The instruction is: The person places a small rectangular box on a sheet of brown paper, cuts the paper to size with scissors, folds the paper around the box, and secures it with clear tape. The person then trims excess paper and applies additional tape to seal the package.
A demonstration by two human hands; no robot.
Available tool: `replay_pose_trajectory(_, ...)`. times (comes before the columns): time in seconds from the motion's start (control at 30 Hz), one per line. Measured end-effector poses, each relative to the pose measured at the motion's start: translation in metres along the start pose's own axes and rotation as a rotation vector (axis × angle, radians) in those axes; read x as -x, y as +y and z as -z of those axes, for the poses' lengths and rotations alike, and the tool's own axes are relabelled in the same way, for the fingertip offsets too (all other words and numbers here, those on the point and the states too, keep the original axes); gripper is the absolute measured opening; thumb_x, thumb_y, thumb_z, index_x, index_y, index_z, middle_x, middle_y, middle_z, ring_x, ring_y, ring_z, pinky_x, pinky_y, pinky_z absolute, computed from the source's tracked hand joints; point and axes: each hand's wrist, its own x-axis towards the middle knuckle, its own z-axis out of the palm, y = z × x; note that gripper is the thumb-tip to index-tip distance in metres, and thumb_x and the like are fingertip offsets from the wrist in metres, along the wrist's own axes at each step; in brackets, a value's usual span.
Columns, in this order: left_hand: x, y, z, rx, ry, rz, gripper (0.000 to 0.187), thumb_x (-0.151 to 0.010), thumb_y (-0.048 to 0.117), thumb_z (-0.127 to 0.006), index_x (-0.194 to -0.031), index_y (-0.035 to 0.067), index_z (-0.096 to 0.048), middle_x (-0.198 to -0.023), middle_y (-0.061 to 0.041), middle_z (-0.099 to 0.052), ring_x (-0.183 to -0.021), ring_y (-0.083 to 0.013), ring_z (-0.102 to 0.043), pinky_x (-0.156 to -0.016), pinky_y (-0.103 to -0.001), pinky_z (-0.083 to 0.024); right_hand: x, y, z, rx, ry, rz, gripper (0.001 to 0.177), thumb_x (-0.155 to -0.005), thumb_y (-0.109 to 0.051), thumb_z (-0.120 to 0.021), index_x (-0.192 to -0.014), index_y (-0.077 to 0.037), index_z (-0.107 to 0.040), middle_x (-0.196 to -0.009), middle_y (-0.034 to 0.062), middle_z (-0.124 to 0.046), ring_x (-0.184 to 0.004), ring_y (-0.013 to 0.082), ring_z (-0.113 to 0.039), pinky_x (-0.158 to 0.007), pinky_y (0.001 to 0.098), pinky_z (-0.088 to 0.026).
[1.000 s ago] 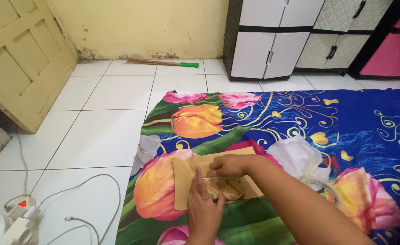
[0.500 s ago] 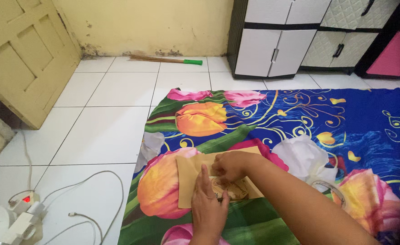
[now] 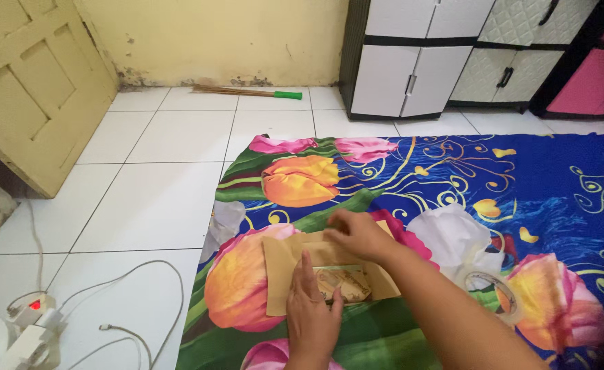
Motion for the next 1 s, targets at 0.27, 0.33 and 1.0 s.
replay_pose_trajectory(0.27,0.003,-0.002,-0.004,0.022,-0.003,0.031,0.099,-0.079,0.016,-0.078,-0.157,0.005,-0.016,-0.142,-0.032,-0.048,-0.128,-0.0493,-0.049,-0.104,-0.053,-0.041,0.063,0.031,-0.016,-0.198,0.021,-0.176,0.023,-0.087,-0.022,-0.076,-0.101,-0.005,-0.068,-0.08,0.0069,-0.073,-0.074,0.0141,-0.068,-0.071,0.0302,-0.057)
replay_pose_trajectory(0.33,0.004,-0.002,-0.005,0.003,-0.005,0.028,0.1,-0.079,0.016,-0.078,-0.157,0.004,-0.016,-0.141,-0.032,-0.048,-0.129,-0.0493,-0.049,-0.105,-0.054,-0.041,0.063,0.022,-0.017,-0.251,-0.006,-0.15,0.026,-0.085,-0.022,-0.077,-0.104,-0.008,-0.066,-0.082,0.0037,-0.075,-0.076,0.0117,-0.072,-0.072,0.0289,-0.058)
replay_pose_trajectory(1.0,0.005,-0.003,-0.004,-0.004,0.013,0.001,0.101,-0.08,0.017,-0.079,-0.156,0.003,-0.015,-0.146,-0.031,-0.044,-0.129,-0.0485,-0.049,-0.104,-0.053,-0.041,0.056,0.004,-0.016,0.012,-0.054,0.003,0.026,-0.09,-0.026,-0.066,-0.097,-0.004,-0.077,-0.102,0.0135,-0.066,-0.092,0.0315,-0.068,-0.085,0.0402,-0.055)
